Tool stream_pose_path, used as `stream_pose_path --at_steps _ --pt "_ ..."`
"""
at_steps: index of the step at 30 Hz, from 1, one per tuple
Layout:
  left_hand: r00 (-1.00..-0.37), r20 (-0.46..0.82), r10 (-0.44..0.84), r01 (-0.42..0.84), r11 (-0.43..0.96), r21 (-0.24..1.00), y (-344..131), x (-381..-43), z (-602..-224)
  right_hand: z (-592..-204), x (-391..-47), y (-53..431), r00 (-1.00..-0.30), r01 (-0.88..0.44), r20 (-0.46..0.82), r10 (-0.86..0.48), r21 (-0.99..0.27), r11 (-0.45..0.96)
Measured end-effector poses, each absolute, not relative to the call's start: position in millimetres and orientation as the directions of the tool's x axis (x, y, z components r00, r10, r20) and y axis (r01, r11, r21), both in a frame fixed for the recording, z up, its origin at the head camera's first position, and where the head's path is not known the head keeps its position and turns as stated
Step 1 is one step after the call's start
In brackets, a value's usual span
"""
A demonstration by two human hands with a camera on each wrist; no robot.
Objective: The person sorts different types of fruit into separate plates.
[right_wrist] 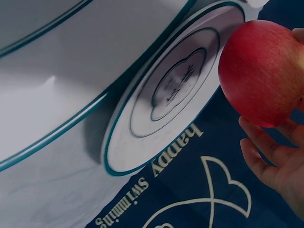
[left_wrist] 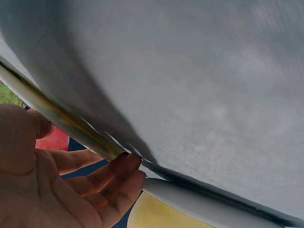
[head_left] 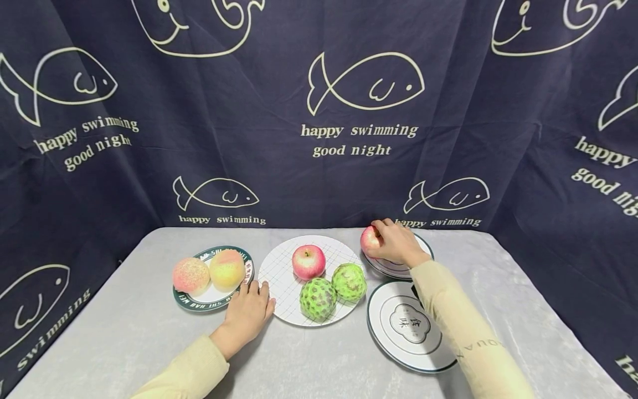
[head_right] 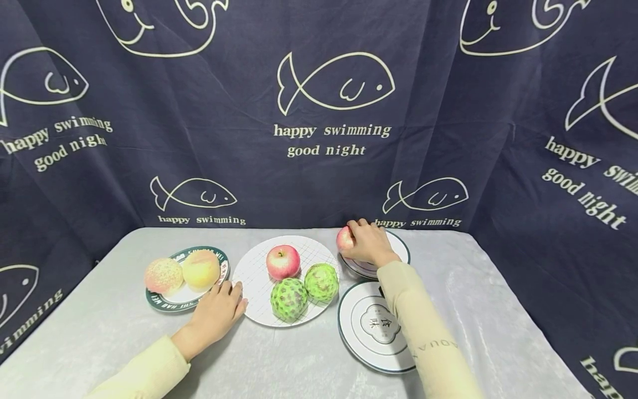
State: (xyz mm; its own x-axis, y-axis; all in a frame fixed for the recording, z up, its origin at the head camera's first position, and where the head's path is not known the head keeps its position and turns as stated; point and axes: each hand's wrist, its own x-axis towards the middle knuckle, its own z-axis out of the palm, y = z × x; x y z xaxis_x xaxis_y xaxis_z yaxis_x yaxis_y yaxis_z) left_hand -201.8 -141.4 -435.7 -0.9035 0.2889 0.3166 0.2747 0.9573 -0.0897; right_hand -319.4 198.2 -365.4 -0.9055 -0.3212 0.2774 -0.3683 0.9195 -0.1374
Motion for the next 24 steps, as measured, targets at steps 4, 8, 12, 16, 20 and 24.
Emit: stream_pose_path --at_steps 4,8,12,16,20,24 --pt "-0.922 0.273 0.275 0.261 0.961 -0.087 -140 -201 -431 -367 -319 208 -0.913 -0.351 0.273 -0.303 -0.146 0.925" --pt "-0.931 0.248 0.267 0.251 0.963 -0.096 -139 -201 -430 -369 -318 218 -0.913 -0.340 0.290 -0.286 -0.156 0.928" --pt "-0.931 0.249 0.268 0.249 0.963 -0.103 -138 -200 -429 -371 -318 228 -0.912 -0.329 0.305 -0.273 -0.150 0.932" --pt "-0.928 0.257 0.269 0.250 0.963 -0.103 -138 -200 -430 -373 -317 239 -0.918 -0.311 0.304 -0.255 -0.155 0.938" --pt "-0.930 0.255 0.265 0.248 0.964 -0.096 -139 -201 -431 -377 -318 249 -0.927 -0.288 0.295 -0.232 -0.160 0.944" --pt "-0.933 0.245 0.262 0.247 0.965 -0.091 -138 -201 -430 -379 -317 257 -0.936 -0.267 0.279 -0.216 -0.160 0.950"
